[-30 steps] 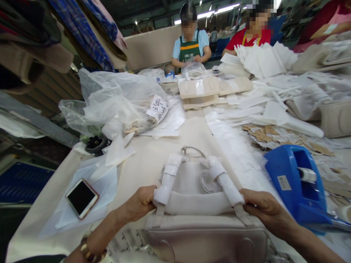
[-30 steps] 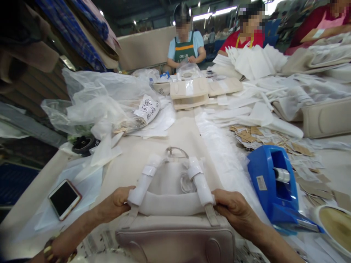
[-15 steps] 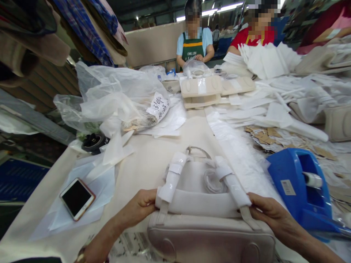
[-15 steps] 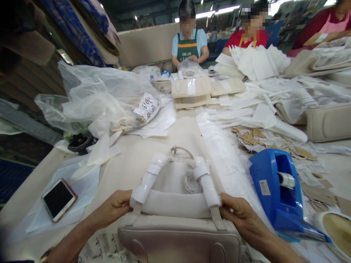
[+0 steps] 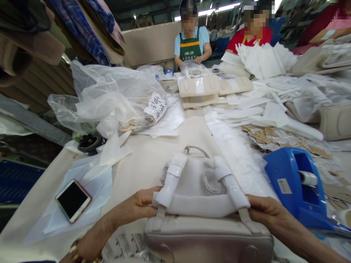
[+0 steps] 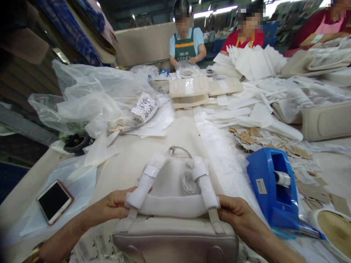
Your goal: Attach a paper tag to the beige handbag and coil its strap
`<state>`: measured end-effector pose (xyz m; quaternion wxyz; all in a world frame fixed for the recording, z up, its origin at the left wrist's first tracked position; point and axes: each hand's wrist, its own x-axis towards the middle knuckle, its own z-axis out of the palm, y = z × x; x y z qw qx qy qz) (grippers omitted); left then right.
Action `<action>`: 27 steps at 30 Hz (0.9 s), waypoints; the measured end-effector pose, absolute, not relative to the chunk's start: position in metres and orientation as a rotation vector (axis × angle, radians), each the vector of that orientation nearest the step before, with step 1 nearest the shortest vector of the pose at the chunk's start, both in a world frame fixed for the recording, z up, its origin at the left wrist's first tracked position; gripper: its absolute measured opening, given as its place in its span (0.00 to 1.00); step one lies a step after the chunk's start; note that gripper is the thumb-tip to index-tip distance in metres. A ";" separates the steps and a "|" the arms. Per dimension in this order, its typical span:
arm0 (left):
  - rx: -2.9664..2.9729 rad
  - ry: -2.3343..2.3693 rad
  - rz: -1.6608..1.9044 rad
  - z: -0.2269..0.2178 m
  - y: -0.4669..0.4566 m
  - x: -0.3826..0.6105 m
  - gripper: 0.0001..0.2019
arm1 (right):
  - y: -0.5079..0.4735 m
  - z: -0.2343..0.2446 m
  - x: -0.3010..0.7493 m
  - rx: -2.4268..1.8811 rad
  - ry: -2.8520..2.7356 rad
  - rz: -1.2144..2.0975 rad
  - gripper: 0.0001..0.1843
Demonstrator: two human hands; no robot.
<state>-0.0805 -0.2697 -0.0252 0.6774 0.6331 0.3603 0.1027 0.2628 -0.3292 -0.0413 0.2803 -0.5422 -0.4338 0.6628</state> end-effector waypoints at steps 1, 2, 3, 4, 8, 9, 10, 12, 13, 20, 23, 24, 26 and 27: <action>1.374 0.818 0.276 -0.031 -0.273 -0.080 0.13 | -0.330 -0.044 0.263 -1.468 -1.176 1.724 0.17; 1.332 0.829 0.328 -0.036 -0.276 -0.080 0.13 | -0.331 -0.048 0.264 -1.469 -1.207 1.671 0.18; 1.303 0.837 0.379 -0.042 -0.278 -0.080 0.13 | -0.332 -0.054 0.266 -1.455 -1.256 1.621 0.19; 1.292 0.838 0.422 -0.048 -0.281 -0.080 0.13 | -0.332 -0.060 0.268 -1.426 -1.322 1.576 0.19; 1.258 0.833 0.468 -0.061 -0.287 -0.085 0.19 | -0.332 -0.082 0.274 -1.284 -1.610 1.422 0.20; 1.244 0.854 0.460 -0.062 -0.288 -0.087 0.21 | -0.332 -0.083 0.275 -1.269 -1.671 1.390 0.20; 1.248 0.880 0.445 -0.063 -0.289 -0.089 0.22 | -0.333 -0.084 0.276 -1.255 -1.730 1.364 0.20; 1.334 0.886 0.397 -0.061 -0.290 -0.093 0.27 | -0.334 -0.081 0.278 -1.216 -1.832 1.327 0.22; 1.399 0.860 0.370 -0.059 -0.290 -0.094 0.29 | -0.335 -0.078 0.280 -1.190 -1.877 1.324 0.22; 1.604 0.906 0.280 -0.047 -0.297 -0.090 0.45 | -0.341 -0.050 0.284 -1.177 -1.790 1.631 0.17; 1.706 1.018 0.275 -0.059 -0.304 -0.095 0.41 | -0.342 -0.036 0.282 -1.181 -1.544 1.894 0.17; 1.728 1.034 0.301 -0.065 -0.306 -0.097 0.40 | -0.343 -0.032 0.282 -1.177 -1.511 1.930 0.18; 1.742 1.047 0.346 -0.073 -0.308 -0.098 0.38 | -0.342 -0.026 0.282 -1.185 -1.538 1.911 0.18; 1.743 1.052 0.350 -0.075 -0.308 -0.098 0.38 | -0.342 -0.024 0.282 -1.197 -1.574 1.878 0.18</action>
